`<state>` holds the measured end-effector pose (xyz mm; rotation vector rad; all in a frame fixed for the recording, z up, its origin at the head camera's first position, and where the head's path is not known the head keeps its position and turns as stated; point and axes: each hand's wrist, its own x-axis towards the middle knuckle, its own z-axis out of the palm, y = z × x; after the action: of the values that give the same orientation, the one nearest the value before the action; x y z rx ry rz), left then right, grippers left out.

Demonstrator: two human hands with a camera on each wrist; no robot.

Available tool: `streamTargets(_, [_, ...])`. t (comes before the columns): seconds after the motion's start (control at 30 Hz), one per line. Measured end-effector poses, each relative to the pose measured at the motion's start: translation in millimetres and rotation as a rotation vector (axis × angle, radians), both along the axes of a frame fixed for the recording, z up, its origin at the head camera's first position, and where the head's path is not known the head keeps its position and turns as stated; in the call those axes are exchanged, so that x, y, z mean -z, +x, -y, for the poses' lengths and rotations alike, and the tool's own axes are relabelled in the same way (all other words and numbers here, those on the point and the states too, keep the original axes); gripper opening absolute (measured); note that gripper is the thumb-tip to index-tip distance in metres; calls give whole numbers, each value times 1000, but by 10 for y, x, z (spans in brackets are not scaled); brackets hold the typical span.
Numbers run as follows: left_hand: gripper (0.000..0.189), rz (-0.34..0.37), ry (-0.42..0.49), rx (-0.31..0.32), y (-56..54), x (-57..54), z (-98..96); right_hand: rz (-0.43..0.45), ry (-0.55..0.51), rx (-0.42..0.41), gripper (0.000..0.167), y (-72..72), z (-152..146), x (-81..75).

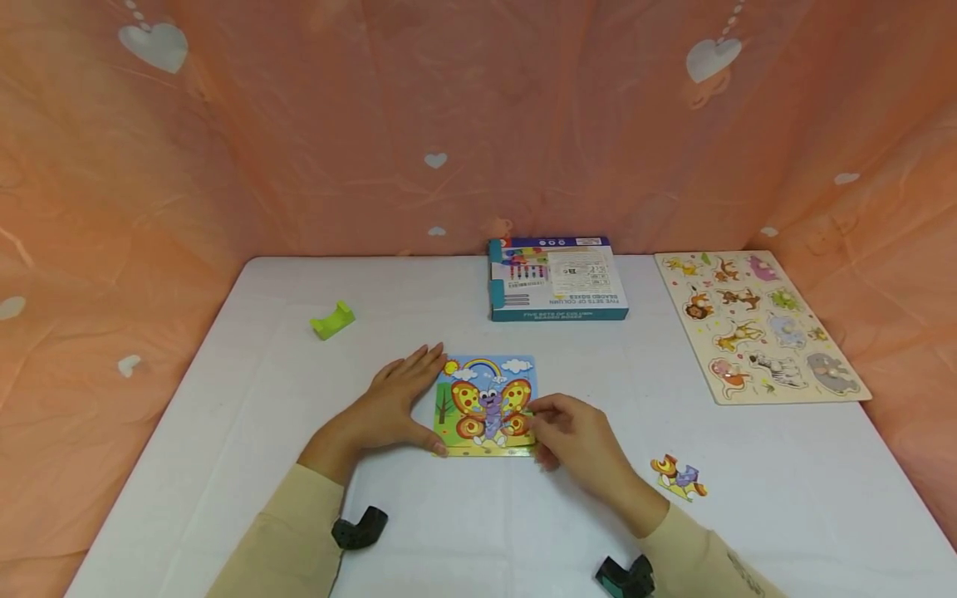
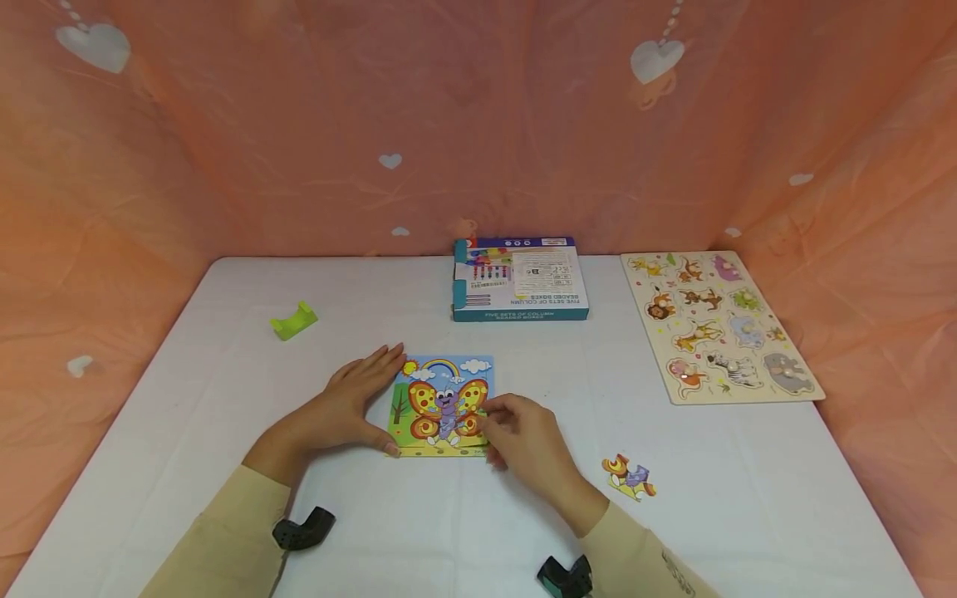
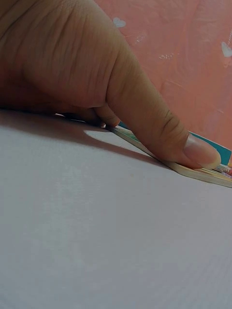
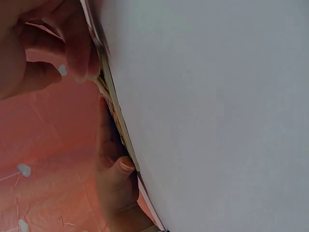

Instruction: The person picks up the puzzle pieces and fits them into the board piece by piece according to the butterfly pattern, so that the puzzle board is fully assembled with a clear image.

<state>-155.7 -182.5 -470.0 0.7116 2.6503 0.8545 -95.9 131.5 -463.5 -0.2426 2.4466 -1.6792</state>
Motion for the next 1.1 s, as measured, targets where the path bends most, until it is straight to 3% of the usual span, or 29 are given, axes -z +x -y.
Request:
streamTargets(0.13, [139,-5,-2,3,-2,6,5,-238,204,-45,15,34,-41,-15])
streamTargets(0.23, [138,-8,0,6,-4,9,8,-403,398,-168,25,61,-85,-11])
streamTargets(0.3, [138,-8,2,6,-3,8,6,-458,516,-275,39,87,-107,-14])
streamTargets(0.4, [139,-6,5,4,-1,5,3,-453,639,-408,54,128,-122,-24])
streamTargets(0.5, [138,-5,5,1,1,2,2,-425,709,-465,62,155,-114,-29])
streamTargets(1.1, [139,-25,-13,24,-21,28,25,-437,739,-492,68,178,-95,-18])
